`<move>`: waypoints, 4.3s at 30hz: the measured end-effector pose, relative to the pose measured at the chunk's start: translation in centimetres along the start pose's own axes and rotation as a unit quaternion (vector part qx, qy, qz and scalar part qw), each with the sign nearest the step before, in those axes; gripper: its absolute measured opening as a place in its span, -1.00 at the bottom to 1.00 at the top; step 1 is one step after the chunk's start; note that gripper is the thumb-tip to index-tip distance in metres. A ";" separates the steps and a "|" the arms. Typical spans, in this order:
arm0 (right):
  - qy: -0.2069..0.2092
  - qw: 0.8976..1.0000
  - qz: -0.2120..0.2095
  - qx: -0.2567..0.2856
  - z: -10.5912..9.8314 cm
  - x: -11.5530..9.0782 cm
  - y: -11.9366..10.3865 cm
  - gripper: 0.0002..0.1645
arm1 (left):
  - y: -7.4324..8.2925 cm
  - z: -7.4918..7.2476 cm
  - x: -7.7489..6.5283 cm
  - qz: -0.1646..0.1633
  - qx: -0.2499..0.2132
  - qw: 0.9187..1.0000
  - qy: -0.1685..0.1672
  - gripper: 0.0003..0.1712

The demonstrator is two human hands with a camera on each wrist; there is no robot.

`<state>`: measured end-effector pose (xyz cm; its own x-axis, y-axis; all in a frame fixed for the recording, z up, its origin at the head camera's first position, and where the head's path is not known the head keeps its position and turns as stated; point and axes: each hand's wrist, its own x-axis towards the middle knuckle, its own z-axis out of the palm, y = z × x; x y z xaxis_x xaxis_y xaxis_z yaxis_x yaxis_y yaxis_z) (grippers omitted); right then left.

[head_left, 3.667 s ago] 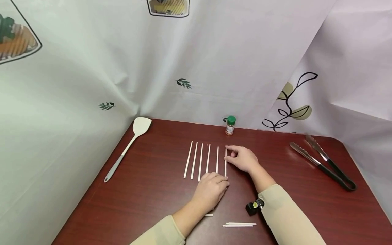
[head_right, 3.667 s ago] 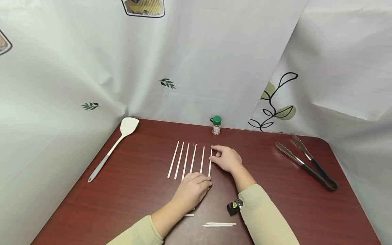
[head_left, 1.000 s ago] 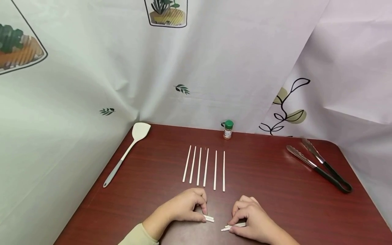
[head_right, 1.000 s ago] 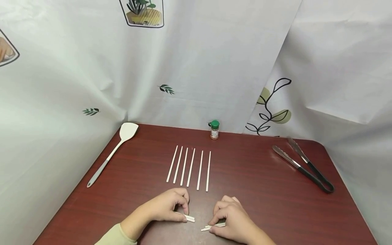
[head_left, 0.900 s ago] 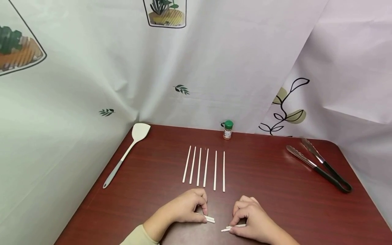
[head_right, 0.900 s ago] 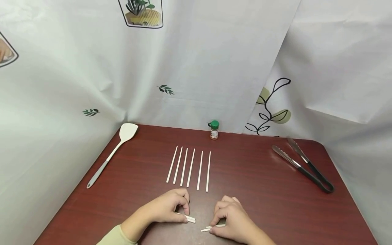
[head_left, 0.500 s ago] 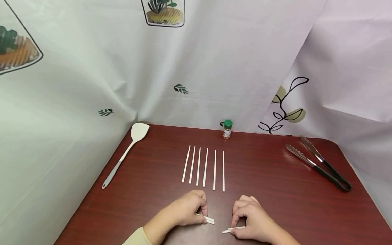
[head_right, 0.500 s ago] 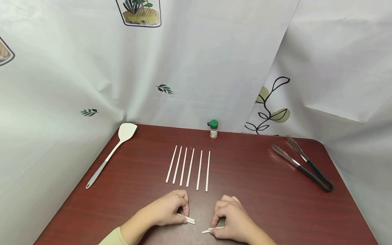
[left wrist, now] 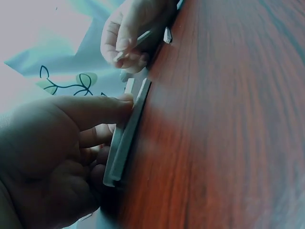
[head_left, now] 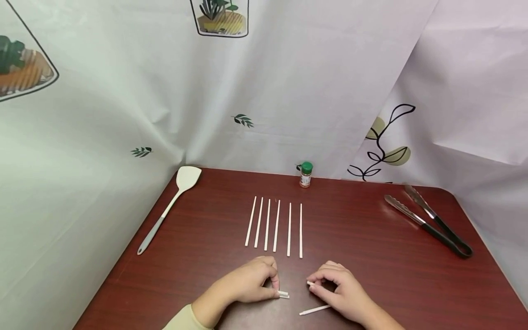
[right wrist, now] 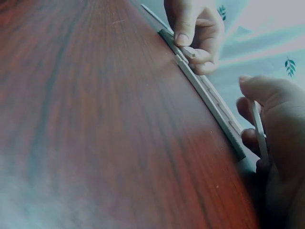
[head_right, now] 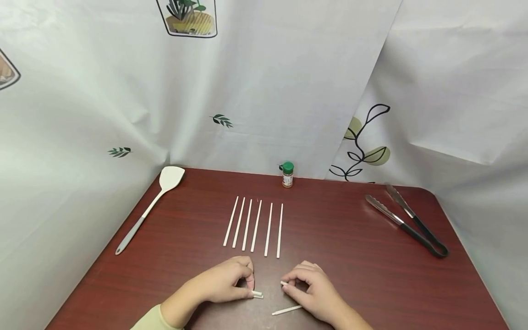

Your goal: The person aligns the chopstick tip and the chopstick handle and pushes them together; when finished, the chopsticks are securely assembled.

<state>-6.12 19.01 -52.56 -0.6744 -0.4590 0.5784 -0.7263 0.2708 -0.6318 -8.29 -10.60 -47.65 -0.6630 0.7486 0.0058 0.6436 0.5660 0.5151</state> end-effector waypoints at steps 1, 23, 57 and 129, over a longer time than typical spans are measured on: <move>0.002 1.000 -0.001 0.001 -0.1 0.1 0.0 -0.64 | 0.0 0.0 0.0 0.000 0.001 1.000 0.000 -0.78; 0.062 0.997 -0.025 0.026 0.4 -0.2 0.7 -0.72 | 0.1 1.2 0.6 -0.029 -0.013 0.996 0.087 -0.91; 0.010 0.994 -0.023 0.108 0.5 -0.2 -0.6 -0.63 | 1.6 3.2 0.9 0.059 -0.064 0.990 0.113 -0.95; 0.033 0.993 -0.070 0.088 1.2 -0.3 0.2 -0.49 | 2.0 4.8 1.2 0.114 0.002 0.977 0.181 -0.92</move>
<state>-5.96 18.21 -53.48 -0.5799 -0.4230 0.6963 -0.7830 0.0534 -0.6197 -5.95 -6.96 -50.69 -0.5938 0.6848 0.4223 0.7911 0.4011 0.4619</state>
